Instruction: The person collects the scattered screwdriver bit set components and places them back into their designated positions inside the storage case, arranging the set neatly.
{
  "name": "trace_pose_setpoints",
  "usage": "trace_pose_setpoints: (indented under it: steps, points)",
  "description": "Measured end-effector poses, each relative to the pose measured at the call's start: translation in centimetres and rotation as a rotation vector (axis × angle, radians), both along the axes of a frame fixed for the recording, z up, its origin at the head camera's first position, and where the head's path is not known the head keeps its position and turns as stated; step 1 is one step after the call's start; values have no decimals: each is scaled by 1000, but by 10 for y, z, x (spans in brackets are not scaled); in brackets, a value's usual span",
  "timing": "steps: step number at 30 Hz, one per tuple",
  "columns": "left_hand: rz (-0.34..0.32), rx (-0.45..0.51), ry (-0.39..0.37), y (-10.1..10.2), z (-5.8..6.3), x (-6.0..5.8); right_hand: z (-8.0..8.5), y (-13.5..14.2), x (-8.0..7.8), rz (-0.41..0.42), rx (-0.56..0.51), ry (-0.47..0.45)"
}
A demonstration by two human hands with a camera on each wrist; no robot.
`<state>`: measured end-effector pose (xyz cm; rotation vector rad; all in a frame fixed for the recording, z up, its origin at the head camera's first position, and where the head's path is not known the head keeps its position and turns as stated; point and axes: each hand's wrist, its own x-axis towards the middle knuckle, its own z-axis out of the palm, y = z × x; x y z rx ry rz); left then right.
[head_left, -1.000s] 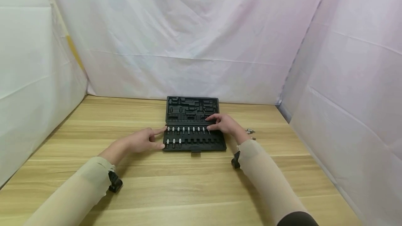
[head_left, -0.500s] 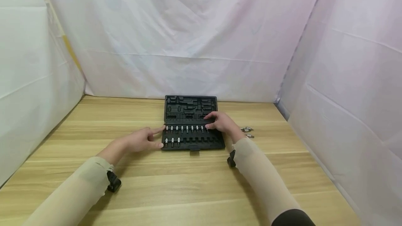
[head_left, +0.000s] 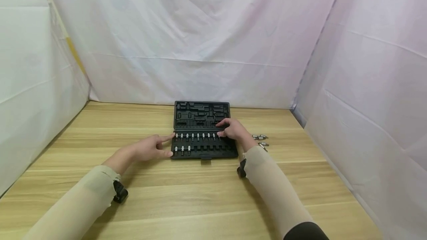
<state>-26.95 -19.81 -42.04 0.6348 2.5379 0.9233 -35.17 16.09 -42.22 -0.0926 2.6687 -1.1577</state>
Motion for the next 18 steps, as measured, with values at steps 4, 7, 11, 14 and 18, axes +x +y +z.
trace_pose_setpoints:
  steps: [4, 7, 11, 14, 18]
  points:
    - [2, -6, -3, -1, 0, 0, 0, -1, -2, -25, -15, -26]
    - [2, -7, -3, -1, 0, -1, 1, -3, -3, -41, -16, -34]
    - [3, -16, -3, -1, 0, -2, 1, -3, -3, -39, -9, -33]
    - [1, -19, -4, -1, 0, -2, 0, -1, -4, -17, -7, -27]
    - [-12, -20, 1, -1, 0, -1, -3, 5, -3, 17, -17, -3]
